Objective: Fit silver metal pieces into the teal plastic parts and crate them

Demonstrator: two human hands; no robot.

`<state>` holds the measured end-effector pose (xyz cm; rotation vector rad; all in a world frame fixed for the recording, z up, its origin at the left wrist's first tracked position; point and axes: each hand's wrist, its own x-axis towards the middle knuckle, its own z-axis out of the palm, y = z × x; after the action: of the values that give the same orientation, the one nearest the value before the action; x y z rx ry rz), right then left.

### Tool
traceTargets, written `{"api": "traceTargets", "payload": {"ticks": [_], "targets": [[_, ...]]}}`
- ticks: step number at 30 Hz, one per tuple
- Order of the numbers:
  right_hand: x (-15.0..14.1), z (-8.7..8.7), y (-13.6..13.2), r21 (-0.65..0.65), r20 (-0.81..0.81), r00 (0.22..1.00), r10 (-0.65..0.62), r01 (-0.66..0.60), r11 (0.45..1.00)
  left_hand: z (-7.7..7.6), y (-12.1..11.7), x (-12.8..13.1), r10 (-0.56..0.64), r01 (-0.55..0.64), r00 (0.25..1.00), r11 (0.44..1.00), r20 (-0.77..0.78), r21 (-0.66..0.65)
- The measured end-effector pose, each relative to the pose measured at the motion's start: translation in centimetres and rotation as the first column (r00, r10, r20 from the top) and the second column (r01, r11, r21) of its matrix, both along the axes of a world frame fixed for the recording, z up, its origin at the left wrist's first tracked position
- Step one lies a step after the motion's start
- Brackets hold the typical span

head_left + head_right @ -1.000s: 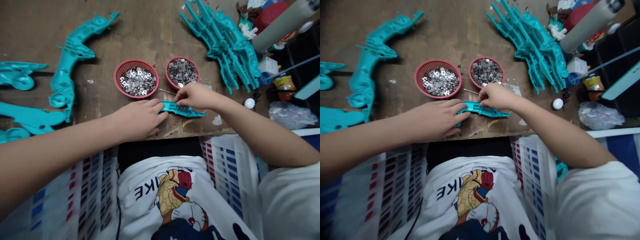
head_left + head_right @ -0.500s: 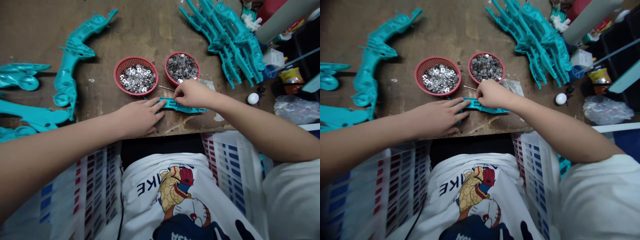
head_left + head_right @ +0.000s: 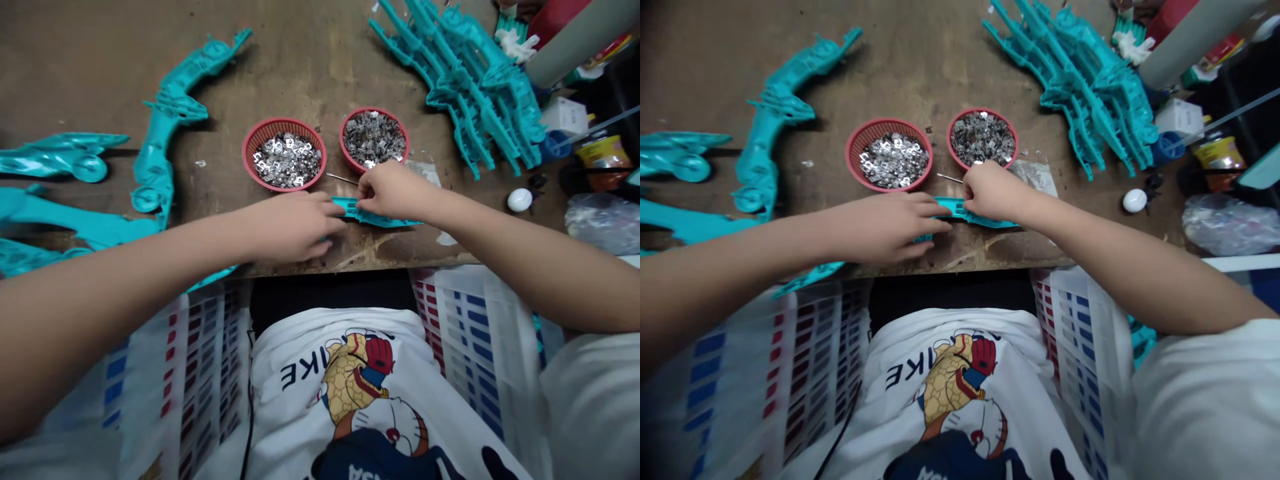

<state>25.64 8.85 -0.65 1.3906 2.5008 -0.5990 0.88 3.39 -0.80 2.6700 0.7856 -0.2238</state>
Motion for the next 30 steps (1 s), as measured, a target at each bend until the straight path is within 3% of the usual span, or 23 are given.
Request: {"api": "traceTargets", "payload": {"ticks": [3,5,8,13,21,30], "targets": [[-0.6,0.7,-0.3,-0.037,0.045,0.999,0.002,-0.001,0.999,1.1,2.4,-1.2,0.287,-0.294,0.948,0.955,0.137,0.039],[-0.7,0.8,-0.5,-0.048,0.048,0.999,0.006,-0.004,0.999,1.3,3.8,-2.4,0.503,-0.518,0.851,0.851,0.150,0.087],[-0.6,0.7,-0.4,-0.079,0.034,0.999,0.020,-0.017,0.997,0.6,5.1,-4.0,0.656,-0.661,0.750,0.746,0.084,0.077],[0.1,0.7,0.2,-0.084,-0.081,0.996,0.029,-0.035,0.996,-0.8,6.1,-4.6,0.758,-0.756,0.652,0.651,-0.007,0.069],[1.9,0.2,2.2,-0.018,-0.207,0.978,-0.015,0.011,1.000,0.5,5.9,-4.6,0.793,-0.799,0.564,0.595,0.230,-0.090],[2.1,-0.4,2.7,0.027,-0.304,0.953,0.016,-0.009,1.000,-2.3,7.5,-5.6,0.840,-0.769,0.324,0.502,0.435,-0.396]]}}
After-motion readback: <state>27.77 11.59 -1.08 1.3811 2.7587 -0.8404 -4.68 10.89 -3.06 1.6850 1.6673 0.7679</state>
